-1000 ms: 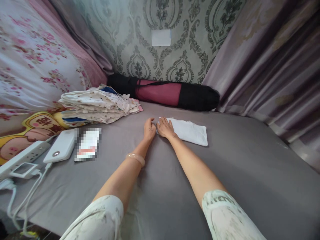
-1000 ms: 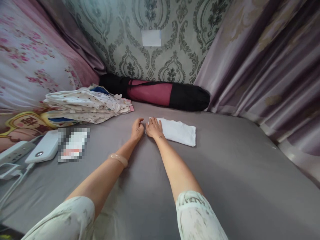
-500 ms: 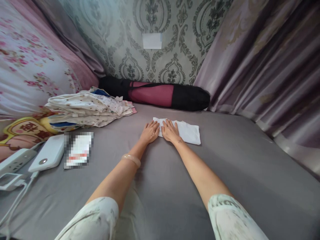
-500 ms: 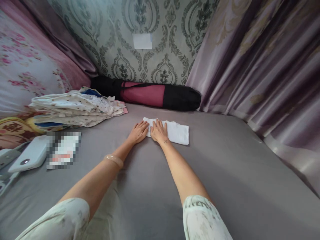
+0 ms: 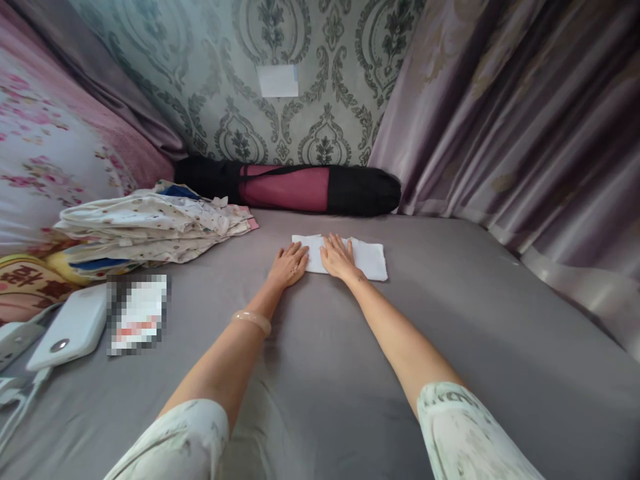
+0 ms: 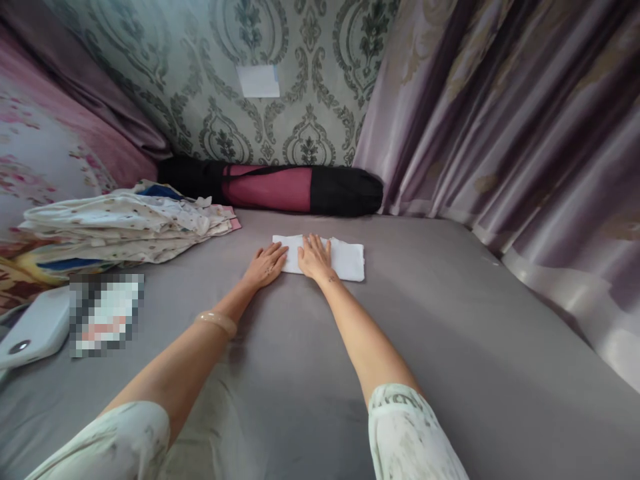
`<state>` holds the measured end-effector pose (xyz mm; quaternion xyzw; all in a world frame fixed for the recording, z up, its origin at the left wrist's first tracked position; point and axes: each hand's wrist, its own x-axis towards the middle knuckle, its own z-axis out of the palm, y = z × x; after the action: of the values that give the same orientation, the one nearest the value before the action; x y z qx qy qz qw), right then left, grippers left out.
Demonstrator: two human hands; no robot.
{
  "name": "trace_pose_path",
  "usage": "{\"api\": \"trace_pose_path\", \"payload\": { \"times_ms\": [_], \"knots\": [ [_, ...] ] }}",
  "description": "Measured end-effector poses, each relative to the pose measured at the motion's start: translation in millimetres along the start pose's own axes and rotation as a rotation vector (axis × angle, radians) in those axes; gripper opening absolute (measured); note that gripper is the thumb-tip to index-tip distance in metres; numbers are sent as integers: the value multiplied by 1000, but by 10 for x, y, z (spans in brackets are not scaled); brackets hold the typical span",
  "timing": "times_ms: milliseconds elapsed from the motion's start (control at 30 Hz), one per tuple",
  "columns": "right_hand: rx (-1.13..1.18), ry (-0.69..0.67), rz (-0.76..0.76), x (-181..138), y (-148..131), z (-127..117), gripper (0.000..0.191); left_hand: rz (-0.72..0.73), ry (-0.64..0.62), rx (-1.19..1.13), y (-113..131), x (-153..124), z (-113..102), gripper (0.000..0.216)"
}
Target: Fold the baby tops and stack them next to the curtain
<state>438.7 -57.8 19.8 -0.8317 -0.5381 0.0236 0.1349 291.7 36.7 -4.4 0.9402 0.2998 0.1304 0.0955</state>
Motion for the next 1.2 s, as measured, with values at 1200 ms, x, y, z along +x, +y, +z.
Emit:
{"api": "trace_pose_path", "payload": {
  "times_ms": [1200],
  "knots": [
    [-82,-20,131,-335,886,-105,59,-2,-40,53,29,-9,-22,56]
  ]
}}
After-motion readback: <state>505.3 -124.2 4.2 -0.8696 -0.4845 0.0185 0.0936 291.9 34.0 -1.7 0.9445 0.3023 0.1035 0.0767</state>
